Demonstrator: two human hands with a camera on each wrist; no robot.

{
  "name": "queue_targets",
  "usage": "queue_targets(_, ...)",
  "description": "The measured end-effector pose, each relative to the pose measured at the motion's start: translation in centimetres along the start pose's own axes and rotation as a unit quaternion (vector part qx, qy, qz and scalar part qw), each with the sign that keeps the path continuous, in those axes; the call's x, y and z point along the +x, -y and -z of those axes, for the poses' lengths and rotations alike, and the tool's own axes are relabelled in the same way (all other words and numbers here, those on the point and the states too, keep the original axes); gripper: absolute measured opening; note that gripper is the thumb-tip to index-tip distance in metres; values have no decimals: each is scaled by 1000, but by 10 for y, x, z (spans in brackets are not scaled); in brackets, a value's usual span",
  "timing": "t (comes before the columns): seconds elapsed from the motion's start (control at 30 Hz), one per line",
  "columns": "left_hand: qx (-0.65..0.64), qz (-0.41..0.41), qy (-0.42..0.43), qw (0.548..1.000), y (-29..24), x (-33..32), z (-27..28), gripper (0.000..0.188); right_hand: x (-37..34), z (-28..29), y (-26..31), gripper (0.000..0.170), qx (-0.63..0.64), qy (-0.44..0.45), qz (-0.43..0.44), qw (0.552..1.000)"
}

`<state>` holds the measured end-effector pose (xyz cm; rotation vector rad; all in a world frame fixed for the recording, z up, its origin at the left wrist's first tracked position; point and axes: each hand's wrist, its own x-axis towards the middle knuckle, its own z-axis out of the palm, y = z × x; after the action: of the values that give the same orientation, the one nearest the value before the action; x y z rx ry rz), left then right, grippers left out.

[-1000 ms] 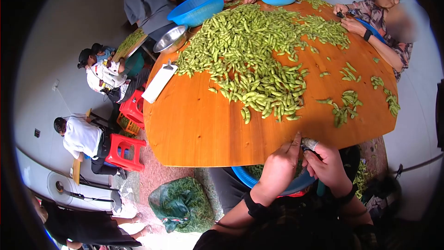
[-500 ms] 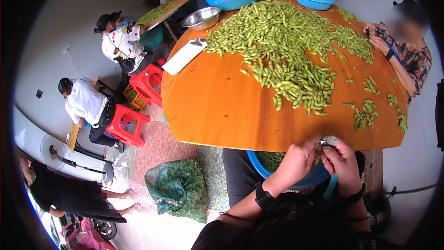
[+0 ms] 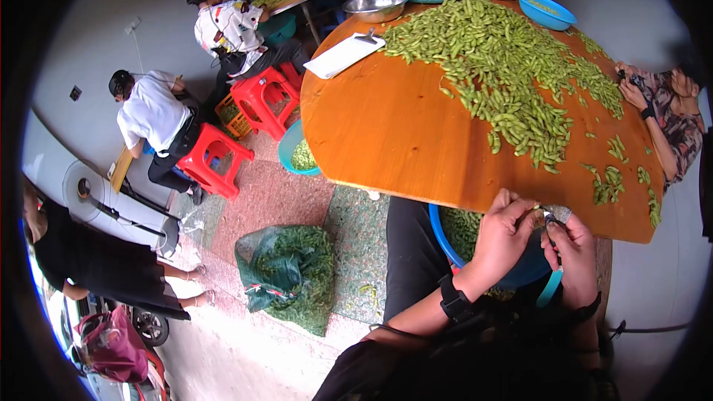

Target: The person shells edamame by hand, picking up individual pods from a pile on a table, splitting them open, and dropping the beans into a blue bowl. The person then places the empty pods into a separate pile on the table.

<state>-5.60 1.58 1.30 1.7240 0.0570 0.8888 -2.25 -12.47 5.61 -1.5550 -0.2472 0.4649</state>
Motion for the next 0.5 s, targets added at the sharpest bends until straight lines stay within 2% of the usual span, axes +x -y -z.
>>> queue_targets(0.07, -102, 85, 22, 991, -1, -7, 2, 7, -4, -10, -1, 13, -45, -23, 11, 999)
queue_targets(0.13, -128, 100, 19, 986, -2, -11, 6, 7, -5, -17, -6, 12, -57, -29, 34, 997)
queue_targets(0.2, -181, 149, 34, 971, -7, -14, 10, 8, -7, -25, -7, 10, -45, -51, 42, 997)
queue_targets(0.33, -139, 129, 46, 981, -5, -17, 18, 8, -8, -25, -16, 7, -59, -26, 4, 998)
queue_targets(0.4, -170, 165, 60, 970, -7, -17, 20, 8, -9, -25, -20, 6, -56, -34, 38, 997)
queue_targets(0.5, -90, 97, 60, 989, 4, -18, 17, 12, -5, -26, -25, 3, -66, -47, 67, 994)
